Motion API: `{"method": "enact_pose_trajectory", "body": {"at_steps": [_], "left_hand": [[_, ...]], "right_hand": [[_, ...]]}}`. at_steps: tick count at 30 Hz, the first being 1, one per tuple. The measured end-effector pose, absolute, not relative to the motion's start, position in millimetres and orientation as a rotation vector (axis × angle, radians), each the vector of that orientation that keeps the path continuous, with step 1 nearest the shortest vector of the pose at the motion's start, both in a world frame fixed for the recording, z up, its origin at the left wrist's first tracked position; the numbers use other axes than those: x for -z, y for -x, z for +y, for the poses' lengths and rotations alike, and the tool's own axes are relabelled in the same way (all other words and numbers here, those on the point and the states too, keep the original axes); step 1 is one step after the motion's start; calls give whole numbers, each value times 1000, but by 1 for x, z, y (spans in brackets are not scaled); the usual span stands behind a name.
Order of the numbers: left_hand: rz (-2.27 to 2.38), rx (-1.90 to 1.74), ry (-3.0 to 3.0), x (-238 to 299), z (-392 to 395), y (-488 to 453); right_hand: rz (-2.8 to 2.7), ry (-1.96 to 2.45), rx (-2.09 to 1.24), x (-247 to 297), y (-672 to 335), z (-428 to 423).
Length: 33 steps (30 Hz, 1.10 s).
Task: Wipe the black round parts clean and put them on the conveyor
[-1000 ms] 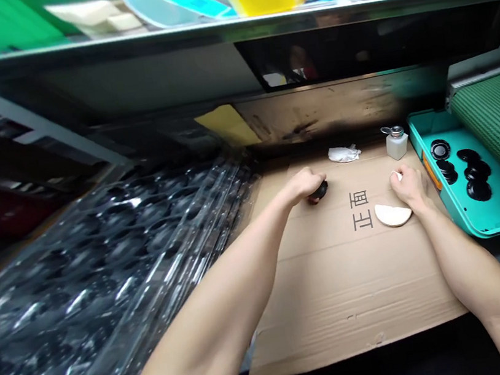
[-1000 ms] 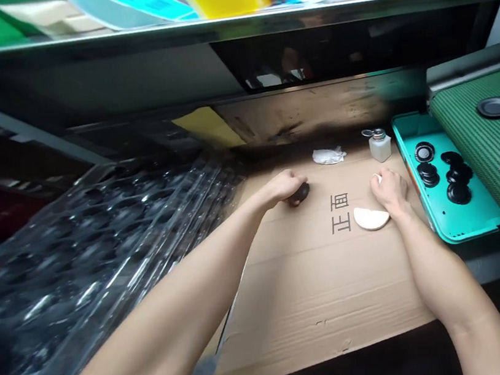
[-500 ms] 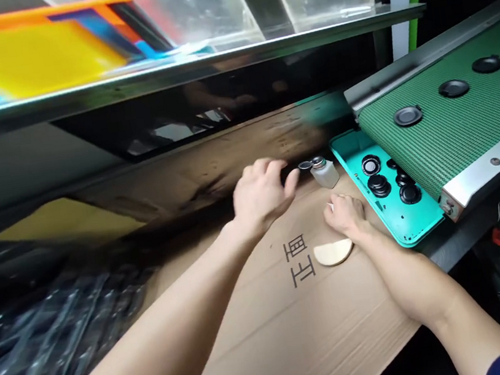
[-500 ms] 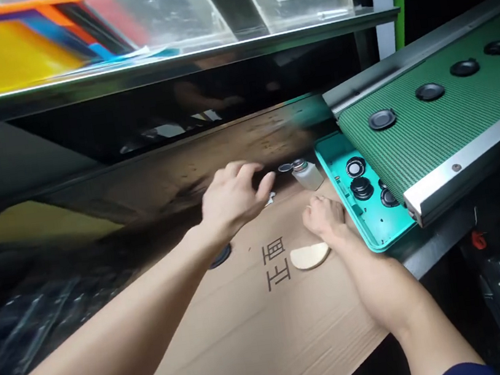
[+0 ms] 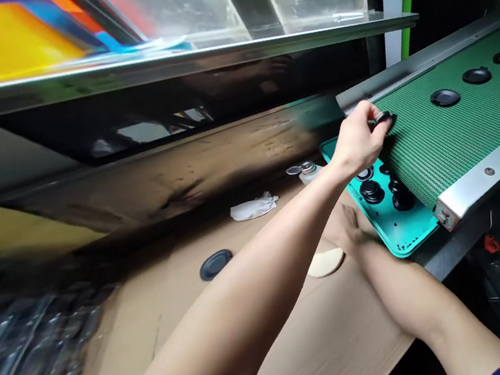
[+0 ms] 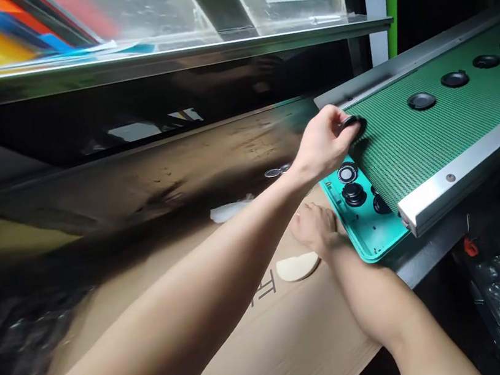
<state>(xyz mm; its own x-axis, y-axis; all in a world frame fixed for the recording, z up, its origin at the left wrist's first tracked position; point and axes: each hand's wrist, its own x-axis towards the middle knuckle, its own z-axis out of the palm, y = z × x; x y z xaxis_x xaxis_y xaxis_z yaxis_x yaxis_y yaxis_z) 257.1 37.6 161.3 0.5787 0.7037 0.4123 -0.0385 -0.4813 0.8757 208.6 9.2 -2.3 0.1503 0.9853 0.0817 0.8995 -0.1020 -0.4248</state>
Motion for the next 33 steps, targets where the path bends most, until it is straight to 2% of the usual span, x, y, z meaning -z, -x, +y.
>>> {"method": "enact_pose_trajectory", "body": {"at_steps": [3, 8, 13, 15, 18, 20, 22, 28, 33], "left_hand": [[577, -955, -1489, -137, 22, -186], [718, -1003, -975, -64, 5, -52], [677, -1014, -494, -13, 3, 30], [652, -1081, -375, -4, 7, 41], [603, -1129, -269, -1, 18, 46], [581, -1145, -221, -2, 23, 46], [575, -1156, -184, -3, 24, 42], [531, -1090, -186, -7, 9, 16], [562, -1079, -185, -8, 3, 14]], "right_hand": [[-1689, 2121, -307, 1, -206, 9], [-1687, 2170, -318, -4, -205, 9], [-1834, 2161, -17, -24, -201, -2], [-1976, 2062, -14, -37, -200, -12], [-2337, 1933, -430, -54, -200, -27], [-2464, 1914, -554, -58, -198, -30], [-2427, 1835, -505, -56, -190, -29], [-1870, 1542, -249, -24, -135, -25], [-2004, 1560, 12, 7, -97, -36]]}}
